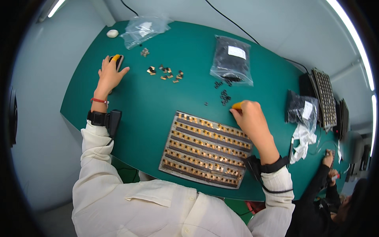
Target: The person places small black components into a grid of slots on a copper-colored circuit board using yellow finger cots. The person works systematically across the board, picking up components from a pile on the green table and inserting them into the designated holes.
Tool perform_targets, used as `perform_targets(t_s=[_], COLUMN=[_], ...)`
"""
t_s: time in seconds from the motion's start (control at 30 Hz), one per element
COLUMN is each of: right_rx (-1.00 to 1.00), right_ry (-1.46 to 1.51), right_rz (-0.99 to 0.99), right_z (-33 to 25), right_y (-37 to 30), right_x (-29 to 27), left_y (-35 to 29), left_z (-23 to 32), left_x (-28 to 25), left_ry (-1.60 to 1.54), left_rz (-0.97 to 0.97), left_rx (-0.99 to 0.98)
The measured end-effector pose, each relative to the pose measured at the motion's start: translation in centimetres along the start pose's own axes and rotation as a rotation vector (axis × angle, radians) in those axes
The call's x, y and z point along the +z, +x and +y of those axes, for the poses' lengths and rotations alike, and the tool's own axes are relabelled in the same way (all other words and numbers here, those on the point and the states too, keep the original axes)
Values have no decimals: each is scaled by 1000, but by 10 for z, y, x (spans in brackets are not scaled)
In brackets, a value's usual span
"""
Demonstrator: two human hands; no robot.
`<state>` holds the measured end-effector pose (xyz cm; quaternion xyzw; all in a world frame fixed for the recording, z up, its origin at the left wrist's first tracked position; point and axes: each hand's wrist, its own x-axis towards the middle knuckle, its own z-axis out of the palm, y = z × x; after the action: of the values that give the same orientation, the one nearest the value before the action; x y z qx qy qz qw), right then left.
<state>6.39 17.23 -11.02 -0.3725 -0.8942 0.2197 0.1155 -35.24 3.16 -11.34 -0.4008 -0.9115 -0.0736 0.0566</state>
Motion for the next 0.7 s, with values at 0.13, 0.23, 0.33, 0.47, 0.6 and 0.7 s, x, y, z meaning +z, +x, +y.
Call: perform_targets(t_s=[0.13, 0.23, 0.33, 0.47, 0.6, 0.7], right_rx=[24, -7, 31, 48, 16, 16], right_ry=[-64, 48, 7, 28, 10, -3], right_rz=[46, 78, 50, 20, 5, -11], right_z=[8, 7, 4, 1, -2, -1], right_y=[1, -1, -6, -10, -9, -11], right_x=[-1, -4, -11, -14, -13, -13], left_y=[11, 16, 24, 21, 27, 23], left_z=[-44, -65, -65, -57, -63, -48], left_x=[1, 11, 21, 29, 25, -2], left_ry=[-107, -206, -323, -225, -261, -214], left_rz=[-123, -162, -140, 86, -69, -243], left_rx=[-191, -259, -242, -184, -223, -285])
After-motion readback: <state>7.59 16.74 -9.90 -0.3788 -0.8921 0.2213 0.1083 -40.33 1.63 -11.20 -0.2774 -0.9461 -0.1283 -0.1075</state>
